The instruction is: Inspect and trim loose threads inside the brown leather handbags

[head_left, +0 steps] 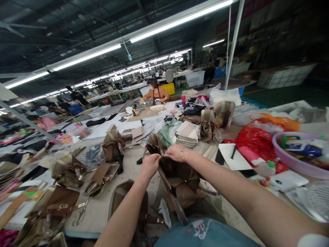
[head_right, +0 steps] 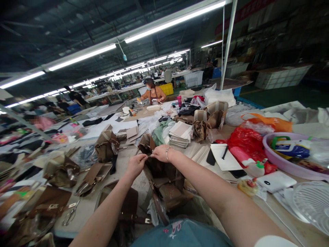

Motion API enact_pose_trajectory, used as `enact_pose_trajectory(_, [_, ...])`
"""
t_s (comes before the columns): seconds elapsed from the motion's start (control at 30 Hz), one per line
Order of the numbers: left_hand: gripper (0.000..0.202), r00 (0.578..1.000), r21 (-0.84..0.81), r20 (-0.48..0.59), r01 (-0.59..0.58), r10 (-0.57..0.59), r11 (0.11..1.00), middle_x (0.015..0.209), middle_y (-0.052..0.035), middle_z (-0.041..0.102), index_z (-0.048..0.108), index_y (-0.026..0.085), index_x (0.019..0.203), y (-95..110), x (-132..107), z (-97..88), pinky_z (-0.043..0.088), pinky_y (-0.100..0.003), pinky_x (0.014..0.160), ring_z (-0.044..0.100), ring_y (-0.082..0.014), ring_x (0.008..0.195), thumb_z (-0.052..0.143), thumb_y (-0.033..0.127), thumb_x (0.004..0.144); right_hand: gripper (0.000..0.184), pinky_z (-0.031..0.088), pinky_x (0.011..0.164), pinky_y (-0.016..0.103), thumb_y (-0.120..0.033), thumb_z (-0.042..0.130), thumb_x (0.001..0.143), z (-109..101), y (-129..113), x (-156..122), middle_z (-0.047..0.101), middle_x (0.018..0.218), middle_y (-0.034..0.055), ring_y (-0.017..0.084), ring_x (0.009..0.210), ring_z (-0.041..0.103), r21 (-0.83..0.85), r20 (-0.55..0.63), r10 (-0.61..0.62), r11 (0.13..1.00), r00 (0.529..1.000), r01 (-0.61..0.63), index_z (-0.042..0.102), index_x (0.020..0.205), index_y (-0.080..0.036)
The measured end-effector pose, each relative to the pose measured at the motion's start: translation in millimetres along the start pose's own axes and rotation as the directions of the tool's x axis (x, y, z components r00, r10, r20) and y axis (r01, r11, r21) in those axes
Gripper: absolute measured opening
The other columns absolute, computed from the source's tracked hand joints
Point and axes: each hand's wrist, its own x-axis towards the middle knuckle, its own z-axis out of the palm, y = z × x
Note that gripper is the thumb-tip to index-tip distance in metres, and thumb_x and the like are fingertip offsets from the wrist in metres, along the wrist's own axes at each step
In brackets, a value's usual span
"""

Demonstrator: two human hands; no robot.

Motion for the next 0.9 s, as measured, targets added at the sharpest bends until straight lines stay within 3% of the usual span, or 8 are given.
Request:
enact_pose_trajectory(0.1, [0.018, 1.000, -0.040, -0.022, -0.004, 0.003, 0.999, 0.079, -0.0016, 0.069, 0.066, 0.020, 0.081, 0.7, -2.3, -2.3, 0.043, -0.023, 0.070, 0.061, -0.0139, 0.075, 0.049, 0.024, 0.082, 0.034, 0.040, 0.071, 0.024, -0.045, 0.042, 0.088, -0.6, -1.6, -1.6, 0.064, 0.100, 0.0021, 0.017, 0.091, 0.058, -0.021, -0.050, -0.020, 1.000, 0.999, 0.019, 0.062, 0.109, -0.027])
enact_pose_trajectory(0.2, [0.016, 1.000, -0.129, -0.001, 0.027, -0.027, 0.991, 0.083, -0.0018, 0.069, 0.065, 0.020, 0.089, 2.0, -4.0, -9.7, 0.044, -0.025, 0.072, 0.062, -0.0151, 0.076, 0.057, 0.025, 0.076, 0.032, 0.040, 0.069, 0.024, -0.041, 0.040, 0.088, -0.5, -3.8, 0.0, 0.065, 0.095, 0.0029, 0.017, 0.088, 0.059, -0.056, -0.061, -0.032, 0.998, 0.998, 0.029, 0.066, 0.097, -0.024])
enact_pose_trajectory(0.3, [0.033, 0.991, -0.205, 0.084, 0.122, -0.107, 0.971, 0.078, -0.0011, 0.070, 0.061, 0.018, 0.098, 3.5, -4.7, -17.4, 0.045, -0.025, 0.067, 0.062, -0.0152, 0.069, 0.067, 0.025, 0.066, 0.032, 0.040, 0.068, 0.024, -0.037, 0.039, 0.089, -0.6, -6.6, 2.6, 0.066, 0.093, 0.0042, 0.017, 0.086, 0.059, -0.065, -0.049, -0.032, 0.997, 0.998, 0.029, 0.067, 0.090, -0.021])
enact_pose_trajectory(0.37, [0.024, 0.984, -0.196, 0.111, 0.156, -0.136, 0.968, 0.074, -0.0013, 0.069, 0.064, 0.017, 0.089, 4.5, -5.1, -19.3, 0.044, -0.024, 0.063, 0.061, -0.0148, 0.066, 0.066, 0.025, 0.067, 0.032, 0.040, 0.069, 0.023, -0.038, 0.040, 0.089, -0.9, -8.3, 3.7, 0.066, 0.094, 0.0046, 0.017, 0.086, 0.059, -0.062, -0.046, -0.026, 0.998, 0.999, 0.023, 0.068, 0.088, -0.021])
enact_pose_trajectory(0.5, [0.012, 0.989, -0.073, 0.023, 0.150, -0.149, 0.986, 0.073, -0.0030, 0.069, 0.067, 0.017, 0.073, 6.1, -6.6, -14.7, 0.041, -0.024, 0.064, 0.060, -0.0149, 0.069, 0.058, 0.024, 0.074, 0.034, 0.040, 0.069, 0.024, -0.040, 0.041, 0.088, -1.4, -7.7, 3.6, 0.067, 0.094, 0.0061, 0.018, 0.086, 0.060, -0.038, -0.030, -0.001, 0.999, 1.000, 0.000, 0.068, 0.086, -0.020])
enact_pose_trajectory(0.67, [0.012, 0.983, 0.010, -0.035, 0.181, -0.181, 0.983, 0.073, -0.0024, 0.069, 0.067, 0.017, 0.073, 5.5, -9.4, -10.9, 0.038, -0.023, 0.064, 0.059, -0.0138, 0.068, 0.057, 0.023, 0.075, 0.059, 0.042, 0.067, 0.023, -0.052, 0.020, 0.092, -0.6, 11.2, -3.4, 0.069, 0.086, 0.0055, 0.016, 0.075, 0.062, 0.335, 0.038, 0.176, 0.925, 0.984, -0.179, 0.070, 0.091, -0.019])
enact_pose_trajectory(0.77, [0.013, 0.974, 0.019, -0.019, 0.227, -0.227, 0.974, 0.073, -0.0015, 0.068, 0.067, 0.018, 0.076, 4.5, -9.9, -13.0, 0.038, -0.023, 0.064, 0.059, -0.0143, 0.069, 0.057, 0.026, 0.076, 0.056, 0.043, 0.068, 0.022, -0.053, 0.022, 0.091, -0.1, 21.3, -8.3, 0.069, 0.091, 0.0024, 0.014, 0.073, 0.062, 0.490, 0.000, 0.235, 0.847, 0.972, -0.205, 0.065, 0.105, -0.021])
enact_pose_trajectory(0.9, [0.036, 0.979, -0.027, 0.065, 0.194, -0.192, 0.981, 0.087, -0.0017, 0.069, 0.062, 0.022, 0.106, 6.4, -6.9, -16.4, 0.041, -0.024, 0.070, 0.061, -0.0166, 0.079, 0.063, 0.033, 0.072, 0.040, 0.042, 0.065, 0.024, -0.052, 0.045, 0.083, -1.2, 13.3, -9.5, 0.069, 0.088, 0.0030, 0.018, 0.078, 0.061, 0.206, -0.042, 0.112, 0.973, 0.993, -0.101, 0.068, 0.096, -0.024])
